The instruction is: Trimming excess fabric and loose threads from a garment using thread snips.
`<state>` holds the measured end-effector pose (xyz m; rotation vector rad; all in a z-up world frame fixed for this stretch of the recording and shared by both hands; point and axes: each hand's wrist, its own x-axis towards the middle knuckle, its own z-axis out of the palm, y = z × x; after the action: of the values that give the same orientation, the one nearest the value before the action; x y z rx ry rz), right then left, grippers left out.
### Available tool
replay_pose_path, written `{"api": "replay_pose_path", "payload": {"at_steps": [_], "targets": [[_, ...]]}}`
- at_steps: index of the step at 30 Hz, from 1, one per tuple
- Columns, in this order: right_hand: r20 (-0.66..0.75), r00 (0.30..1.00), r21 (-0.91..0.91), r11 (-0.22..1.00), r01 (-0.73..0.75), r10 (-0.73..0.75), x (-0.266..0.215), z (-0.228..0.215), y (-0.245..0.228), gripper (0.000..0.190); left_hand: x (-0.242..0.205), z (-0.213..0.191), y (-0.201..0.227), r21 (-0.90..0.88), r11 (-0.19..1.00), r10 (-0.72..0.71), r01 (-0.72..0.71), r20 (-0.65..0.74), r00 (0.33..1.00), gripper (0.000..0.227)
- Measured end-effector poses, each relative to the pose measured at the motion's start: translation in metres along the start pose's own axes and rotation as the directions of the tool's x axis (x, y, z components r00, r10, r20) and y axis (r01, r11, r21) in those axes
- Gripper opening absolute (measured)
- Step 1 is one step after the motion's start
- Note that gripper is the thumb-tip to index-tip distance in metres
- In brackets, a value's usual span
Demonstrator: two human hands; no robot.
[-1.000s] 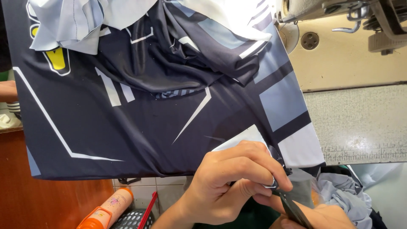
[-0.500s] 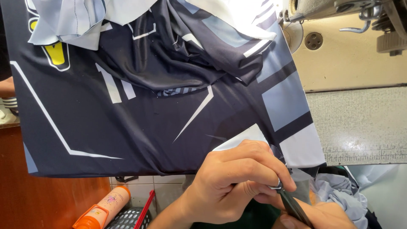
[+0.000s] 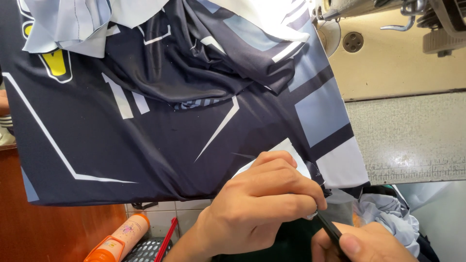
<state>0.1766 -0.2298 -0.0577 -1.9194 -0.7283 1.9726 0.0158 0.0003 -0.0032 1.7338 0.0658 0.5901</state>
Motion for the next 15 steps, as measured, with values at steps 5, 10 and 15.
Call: {"api": "replay_pose_path", "payload": {"at_steps": [5,10,15], "targets": [[-0.007,0.961,-0.179,0.946,0.272,-0.278,0.004,-0.004,0.018,0.066,0.002,-0.003,0.004,0.006,1.0,-0.025,0.025,0.028,0.999,0.029],[-0.012,0.909,-0.206,0.891,0.405,-0.416,0.01,-0.005,0.021,0.057,-0.002,0.0,-0.003,-0.018,1.0,-0.002,0.002,0.007,1.0,0.024],[0.114,0.852,-0.244,0.817,0.522,-0.511,0.041,-0.025,0.07,0.071,0.008,-0.003,0.006,0.007,0.999,0.044,-0.044,-0.107,0.993,0.029]]}}
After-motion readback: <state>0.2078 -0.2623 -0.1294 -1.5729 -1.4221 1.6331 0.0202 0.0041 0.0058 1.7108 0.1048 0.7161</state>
